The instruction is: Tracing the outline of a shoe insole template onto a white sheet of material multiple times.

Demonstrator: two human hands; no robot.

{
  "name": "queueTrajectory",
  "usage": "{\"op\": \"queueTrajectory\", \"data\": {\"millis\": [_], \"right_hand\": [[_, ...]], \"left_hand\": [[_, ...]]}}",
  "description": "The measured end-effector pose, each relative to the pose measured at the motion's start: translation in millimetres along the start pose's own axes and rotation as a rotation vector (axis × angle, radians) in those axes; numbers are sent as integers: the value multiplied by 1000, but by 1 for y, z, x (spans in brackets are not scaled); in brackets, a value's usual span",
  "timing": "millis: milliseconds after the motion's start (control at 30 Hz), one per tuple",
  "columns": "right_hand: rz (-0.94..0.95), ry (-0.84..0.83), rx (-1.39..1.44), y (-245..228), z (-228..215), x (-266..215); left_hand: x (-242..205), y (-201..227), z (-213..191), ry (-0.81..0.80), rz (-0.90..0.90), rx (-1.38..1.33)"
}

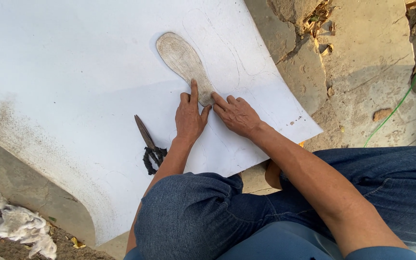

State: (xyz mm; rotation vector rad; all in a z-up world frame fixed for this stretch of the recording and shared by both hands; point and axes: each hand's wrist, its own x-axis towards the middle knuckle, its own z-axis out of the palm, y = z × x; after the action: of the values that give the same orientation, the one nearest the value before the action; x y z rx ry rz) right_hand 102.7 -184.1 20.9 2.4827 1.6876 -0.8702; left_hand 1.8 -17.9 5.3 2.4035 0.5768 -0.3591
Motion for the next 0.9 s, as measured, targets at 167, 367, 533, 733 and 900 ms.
{"op": "queueTrajectory", "data": {"millis": [167, 367, 533, 733, 900], "right_hand": [[-1, 0, 11, -2, -23, 3], [-9, 37, -50, -4, -20, 5], [-14, 34, -56, -5, -9, 10], [-46, 46, -104, -1, -10, 21], [69, 30, -207, -30, -24, 6]], "left_hand": [[0, 4, -4, -19, -26, -20], [1, 4, -4, -34, -27, -27], [2, 3, -3, -61, -41, -23], [5, 2, -4, -93, -58, 45], [4, 19, -27, -131, -77, -38]]}}
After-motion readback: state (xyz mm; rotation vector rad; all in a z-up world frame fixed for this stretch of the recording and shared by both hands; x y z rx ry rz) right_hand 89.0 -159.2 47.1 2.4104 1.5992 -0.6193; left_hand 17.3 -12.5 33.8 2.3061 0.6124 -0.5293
